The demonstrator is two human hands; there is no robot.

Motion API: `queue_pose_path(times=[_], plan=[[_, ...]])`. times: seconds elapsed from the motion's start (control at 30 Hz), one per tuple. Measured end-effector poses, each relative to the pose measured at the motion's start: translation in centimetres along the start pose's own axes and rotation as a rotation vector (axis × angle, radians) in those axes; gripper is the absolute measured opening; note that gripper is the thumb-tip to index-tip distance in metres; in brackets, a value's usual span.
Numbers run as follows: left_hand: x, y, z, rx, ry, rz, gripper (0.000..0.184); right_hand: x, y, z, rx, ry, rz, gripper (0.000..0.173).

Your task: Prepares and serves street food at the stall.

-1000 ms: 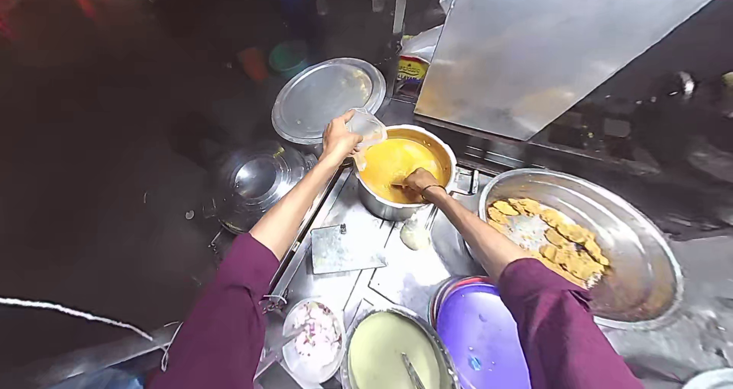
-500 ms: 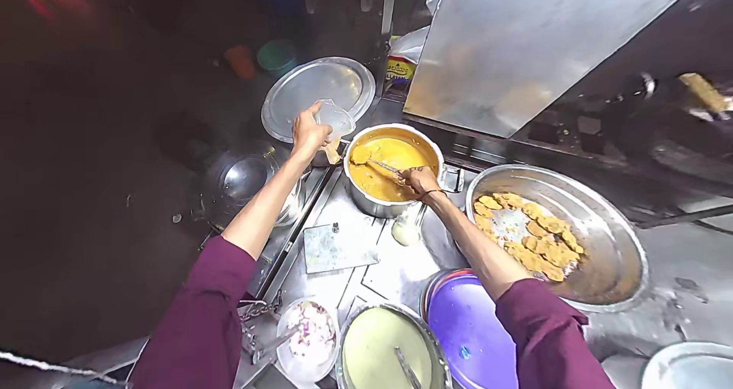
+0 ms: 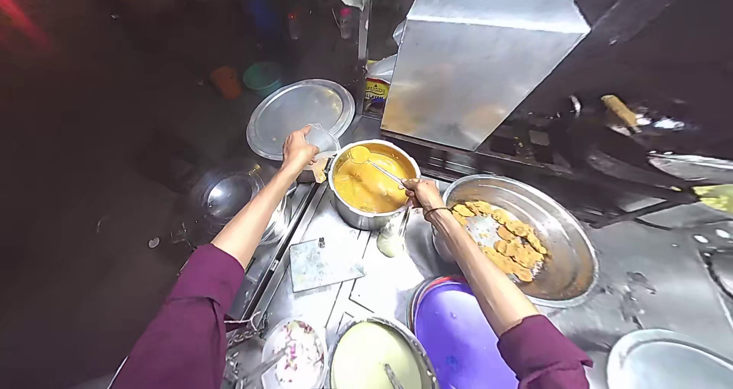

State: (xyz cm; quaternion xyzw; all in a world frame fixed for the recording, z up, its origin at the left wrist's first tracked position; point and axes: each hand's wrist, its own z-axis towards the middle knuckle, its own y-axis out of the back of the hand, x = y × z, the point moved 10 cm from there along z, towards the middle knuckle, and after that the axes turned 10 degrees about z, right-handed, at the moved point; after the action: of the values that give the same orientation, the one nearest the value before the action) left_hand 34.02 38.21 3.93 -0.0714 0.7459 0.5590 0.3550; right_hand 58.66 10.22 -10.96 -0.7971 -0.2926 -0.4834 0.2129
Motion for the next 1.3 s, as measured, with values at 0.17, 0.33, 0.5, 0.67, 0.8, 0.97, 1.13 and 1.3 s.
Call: queue_pose_path(times=[0.17, 0.33, 0.5, 0.67, 0.8, 0.97, 1.13, 1.3], plan=[[-1.5, -2.9, 0.8, 0.057, -0.013, 0.026, 0.078, 4.7, 3.1, -2.2, -0.030, 0.029, -0.068, 0.026], [-4.3, -6.2, 0.3, 0.161, -0.031, 0.027, 0.082, 9.1, 4.6, -4.9, -0.017, 0.052, -0.035, 0.026], [-7.3, -9.3, -1.0, 0.250, -0.087, -0.054, 0.083, 11.7, 4.6, -6.0, -0.018, 0.150, -0.230, 0.032], [-9.1, -10.5, -1.5, 0.295, -0.095, -0.247, 0.087, 14.0, 0.5, -10.3, -0.093, 0.748, -1.072, 0.030], [-8.9, -10.9, -1.5, 0.323, -0.086, -0.341, 0.089, 13.4, -0.4, -13.8, -0.198, 1.208, -1.271, 0.018], [-6.6, -9.2, -1.1, 0.264, -0.067, -0.367, 0.086, 13.5, 5.8, -10.8, -0.170, 0.640, -0.746, 0.027], [-5.0, -6.0, -1.0, 0.189, -0.100, -0.340, 0.087, 10.6, 6.8, -5.2, -0.177, 0.421, -0.813, 0.030], [-5.0, -3.7, -1.6, 0.170, -0.118, -0.356, 0.087, 6.4, -0.6, -0.1, -0.048, 0.629, -1.397, 0.016]])
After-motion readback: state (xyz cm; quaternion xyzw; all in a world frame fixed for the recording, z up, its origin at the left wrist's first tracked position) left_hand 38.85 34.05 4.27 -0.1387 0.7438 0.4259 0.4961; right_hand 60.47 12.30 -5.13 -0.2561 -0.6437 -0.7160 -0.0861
